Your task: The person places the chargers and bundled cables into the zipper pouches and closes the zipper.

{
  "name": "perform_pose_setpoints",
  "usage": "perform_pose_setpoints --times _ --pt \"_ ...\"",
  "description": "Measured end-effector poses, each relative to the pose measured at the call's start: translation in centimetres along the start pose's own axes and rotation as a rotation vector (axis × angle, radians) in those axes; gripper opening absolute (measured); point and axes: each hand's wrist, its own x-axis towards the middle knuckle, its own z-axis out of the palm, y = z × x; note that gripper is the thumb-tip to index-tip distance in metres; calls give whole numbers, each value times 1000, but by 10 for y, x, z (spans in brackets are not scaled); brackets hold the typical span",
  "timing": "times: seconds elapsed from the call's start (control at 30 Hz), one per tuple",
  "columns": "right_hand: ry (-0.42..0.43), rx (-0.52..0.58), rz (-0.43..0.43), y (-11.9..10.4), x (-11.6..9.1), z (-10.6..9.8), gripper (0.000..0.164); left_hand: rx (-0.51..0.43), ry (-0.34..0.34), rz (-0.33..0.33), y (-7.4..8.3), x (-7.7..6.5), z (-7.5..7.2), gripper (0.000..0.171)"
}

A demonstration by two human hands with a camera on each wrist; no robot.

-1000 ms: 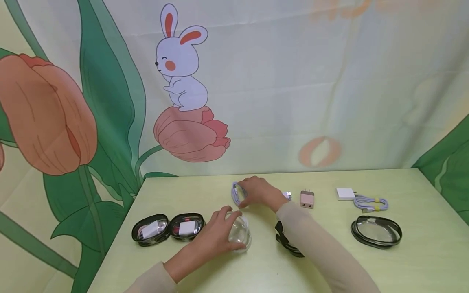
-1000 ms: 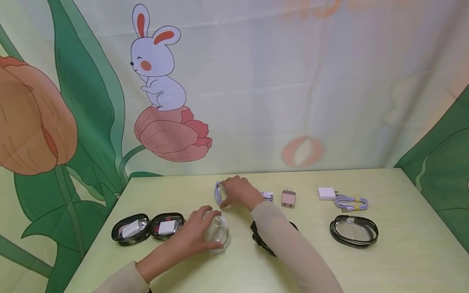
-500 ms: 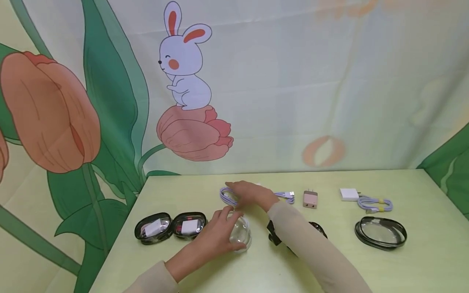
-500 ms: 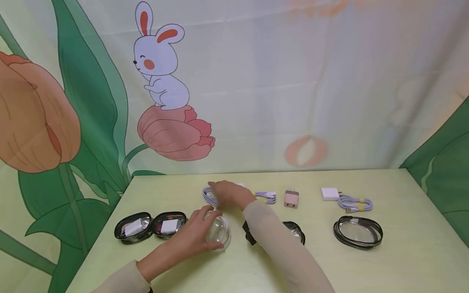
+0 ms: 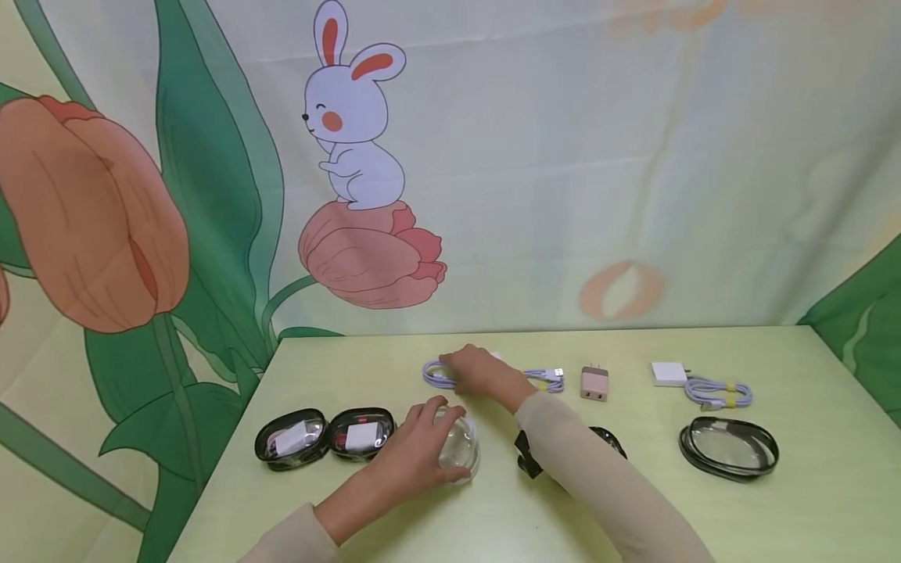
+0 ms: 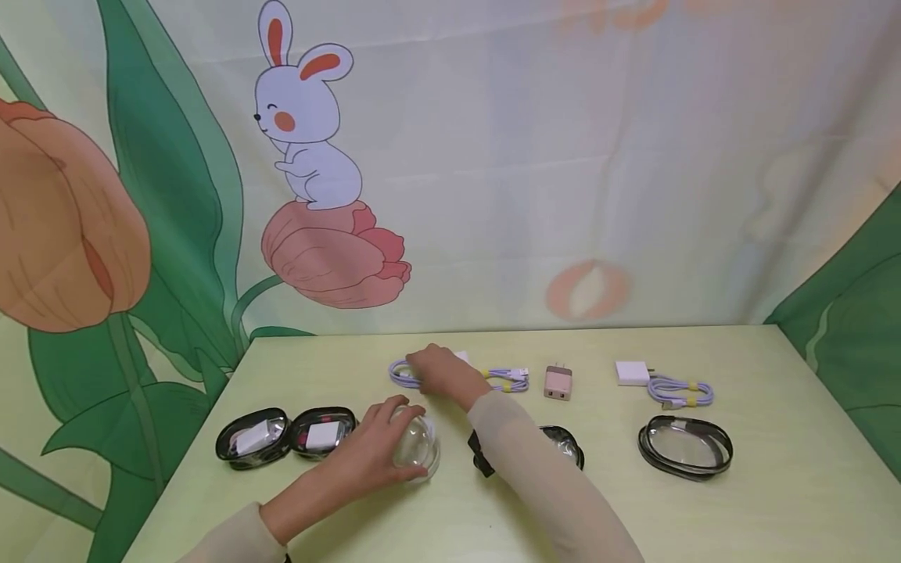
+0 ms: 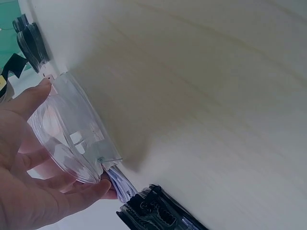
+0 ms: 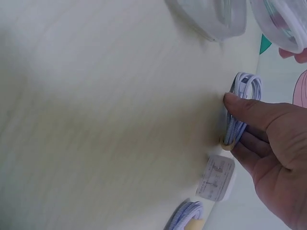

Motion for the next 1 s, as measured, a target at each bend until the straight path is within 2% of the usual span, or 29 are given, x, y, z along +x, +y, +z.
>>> perform_pose_setpoints --times 0.3,0.5,0.77,1.0 --pt "7 43 -2 5 0 0 60 6 -21 -4 1 0 -2 81" --pt "13 76 5 6 0 -7 56 -22 1 -13 0 0 -1 81" --pt "61 53 -80 10 -4 -21 54 -52 46 -53 -4 4 1 79" --pt "65 132 -88 12 -15 -33 56 -84 53 -103 -9 7 2 79"
